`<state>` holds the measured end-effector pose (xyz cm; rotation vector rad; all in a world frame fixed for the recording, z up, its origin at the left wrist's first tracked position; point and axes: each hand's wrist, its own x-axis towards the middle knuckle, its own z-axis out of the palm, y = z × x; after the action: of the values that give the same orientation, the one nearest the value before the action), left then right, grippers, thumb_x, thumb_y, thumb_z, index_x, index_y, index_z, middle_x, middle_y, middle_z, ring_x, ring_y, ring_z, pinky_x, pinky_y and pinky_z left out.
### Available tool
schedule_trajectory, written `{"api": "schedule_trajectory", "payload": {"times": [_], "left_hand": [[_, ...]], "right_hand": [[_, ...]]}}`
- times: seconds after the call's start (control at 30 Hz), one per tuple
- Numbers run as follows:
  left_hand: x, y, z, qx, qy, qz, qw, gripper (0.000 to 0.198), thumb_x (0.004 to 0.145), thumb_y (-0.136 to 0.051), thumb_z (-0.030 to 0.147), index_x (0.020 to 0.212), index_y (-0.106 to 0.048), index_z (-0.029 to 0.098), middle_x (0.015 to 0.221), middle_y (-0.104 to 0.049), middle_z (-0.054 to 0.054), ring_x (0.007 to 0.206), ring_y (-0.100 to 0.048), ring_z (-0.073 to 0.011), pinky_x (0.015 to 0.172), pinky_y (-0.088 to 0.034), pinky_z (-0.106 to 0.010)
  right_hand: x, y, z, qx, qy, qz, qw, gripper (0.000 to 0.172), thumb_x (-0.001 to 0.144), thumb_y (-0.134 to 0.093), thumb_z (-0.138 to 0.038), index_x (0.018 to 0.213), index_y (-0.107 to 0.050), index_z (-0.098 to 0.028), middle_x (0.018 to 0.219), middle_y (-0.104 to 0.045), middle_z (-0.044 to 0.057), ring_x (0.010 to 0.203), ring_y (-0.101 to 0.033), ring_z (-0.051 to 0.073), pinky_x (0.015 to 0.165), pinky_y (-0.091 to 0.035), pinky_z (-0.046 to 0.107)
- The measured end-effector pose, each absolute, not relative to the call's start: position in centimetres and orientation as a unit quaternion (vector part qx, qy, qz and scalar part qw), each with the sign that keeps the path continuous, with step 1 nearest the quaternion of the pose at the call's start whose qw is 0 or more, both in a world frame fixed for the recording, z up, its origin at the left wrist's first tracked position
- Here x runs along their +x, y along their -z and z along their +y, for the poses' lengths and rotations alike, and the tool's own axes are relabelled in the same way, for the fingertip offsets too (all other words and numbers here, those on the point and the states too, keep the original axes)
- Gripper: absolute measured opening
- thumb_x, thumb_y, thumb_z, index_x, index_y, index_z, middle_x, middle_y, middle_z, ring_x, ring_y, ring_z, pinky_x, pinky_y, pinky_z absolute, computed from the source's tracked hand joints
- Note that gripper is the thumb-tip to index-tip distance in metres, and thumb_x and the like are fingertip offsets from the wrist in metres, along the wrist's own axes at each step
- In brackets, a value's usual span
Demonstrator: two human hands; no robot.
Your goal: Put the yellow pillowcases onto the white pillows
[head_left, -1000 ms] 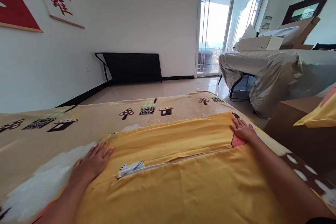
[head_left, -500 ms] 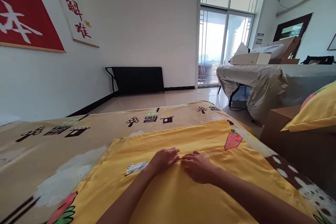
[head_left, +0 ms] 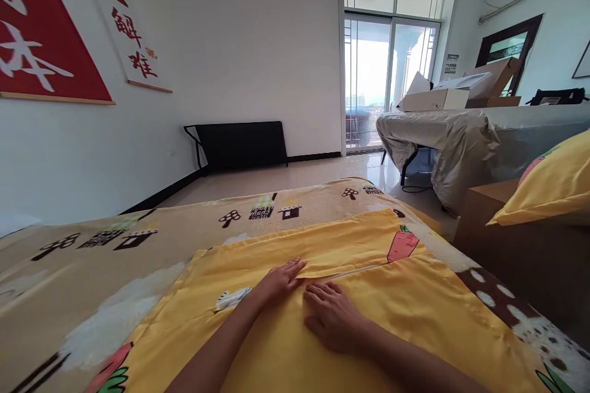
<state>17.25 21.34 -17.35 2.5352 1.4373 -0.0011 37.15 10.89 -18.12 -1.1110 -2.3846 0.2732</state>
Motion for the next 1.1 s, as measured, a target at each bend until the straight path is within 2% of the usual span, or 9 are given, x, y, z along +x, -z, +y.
{"api": "schedule_trajectory", "payload": {"times": [0.1,0.17,0.27,0.4,0.6,0.8,0.97,1.03,1.1], "left_hand": [[17.7,17.1,21.7,0.858,0.016,0.501,0.11,0.058,0.088,-0.04,0.041,0.143,-0.035,0.021,0.151,-0.028,-0.008,0.139,-0.027,-0.0222,0.113,-0.025,-0.041],[18.2,16.7,21.7,0.867,0.022,0.485,0.111,0.059,0.088,-0.041,0.044,0.143,-0.034,0.026,0.153,-0.026,-0.004,0.141,-0.024,-0.0207,0.115,-0.022,-0.039],[19.0,16.4,21.8,0.872,0.044,0.472,0.125,0.055,0.091,-0.032,0.05,0.144,-0.028,0.035,0.154,-0.022,0.002,0.142,-0.019,-0.0186,0.115,-0.019,-0.04],[19.4,16.8,23.1,0.847,0.082,0.508,0.135,0.056,0.093,-0.025,0.042,0.147,-0.018,0.031,0.156,-0.013,-0.001,0.143,-0.013,-0.0223,0.114,-0.015,-0.05],[19.6,17.2,26.4,0.814,0.081,0.566,0.102,0.058,0.091,-0.028,0.043,0.147,-0.016,0.032,0.157,-0.006,-0.004,0.144,-0.006,-0.0255,0.111,-0.01,-0.059],[19.7,18.1,28.6,0.777,0.029,0.626,0.059,0.06,0.088,-0.034,0.033,0.147,-0.02,0.029,0.157,-0.01,-0.008,0.144,-0.01,-0.0264,0.109,-0.014,-0.061],[20.1,18.8,29.4,0.743,-0.037,0.668,0.04,0.058,0.09,-0.031,0.038,0.146,-0.028,0.023,0.155,-0.016,-0.014,0.143,-0.014,-0.0288,0.109,-0.007,-0.064],[19.8,18.6,29.6,0.738,-0.06,0.669,0.061,0.062,0.087,-0.037,0.045,0.144,-0.033,0.021,0.154,-0.019,-0.016,0.142,-0.016,-0.0307,0.108,-0.009,-0.064],[18.5,18.0,29.6,0.744,-0.083,0.655,0.103,0.07,0.079,-0.049,0.055,0.14,-0.04,0.023,0.151,-0.027,-0.015,0.14,-0.023,-0.0314,0.11,-0.016,-0.058]], "right_hand": [[37.1,18.4,11.1,-0.414,-0.098,-0.875,0.232,0.025,0.084,-0.053,-0.031,0.106,-0.057,-0.02,0.116,-0.062,0.006,0.11,-0.052,0.021,0.098,-0.034,0.034],[37.0,18.5,11.2,-0.413,-0.093,-0.878,0.223,0.028,0.082,-0.056,-0.034,0.107,-0.058,-0.02,0.113,-0.062,0.006,0.108,-0.053,0.022,0.097,-0.034,0.036],[36.9,18.4,11.2,-0.402,-0.086,-0.887,0.21,0.029,0.08,-0.057,-0.035,0.104,-0.059,-0.019,0.105,-0.064,0.007,0.103,-0.054,0.023,0.094,-0.037,0.037],[36.4,18.1,10.6,-0.407,-0.086,-0.887,0.203,0.031,0.08,-0.056,-0.036,0.103,-0.06,-0.016,0.1,-0.064,0.01,0.097,-0.056,0.025,0.09,-0.041,0.04],[35.2,18.2,10.2,-0.381,-0.069,-0.91,0.147,0.029,0.077,-0.06,-0.04,0.089,-0.066,-0.014,0.09,-0.065,0.011,0.09,-0.059,0.026,0.085,-0.044,0.042],[34.2,19.9,10.4,-0.316,-0.054,-0.937,0.138,0.022,0.078,-0.062,-0.041,0.082,-0.066,-0.019,0.077,-0.065,0.002,0.073,-0.06,0.019,0.074,-0.045,0.033],[33.3,20.8,10.3,-0.23,-0.041,-0.962,0.139,0.016,0.082,-0.06,-0.038,0.081,-0.065,-0.023,0.076,-0.065,-0.003,0.067,-0.059,0.014,0.064,-0.042,0.028],[33.4,20.1,10.1,-0.244,-0.026,-0.959,0.141,0.024,0.083,-0.058,-0.045,0.08,-0.065,-0.022,0.075,-0.065,-0.001,0.068,-0.059,0.015,0.066,-0.042,0.03],[33.8,18.9,10.0,-0.289,-0.005,-0.943,0.164,0.036,0.084,-0.053,-0.054,0.079,-0.065,-0.02,0.075,-0.066,0.003,0.074,-0.06,0.019,0.072,-0.044,0.033]]}}
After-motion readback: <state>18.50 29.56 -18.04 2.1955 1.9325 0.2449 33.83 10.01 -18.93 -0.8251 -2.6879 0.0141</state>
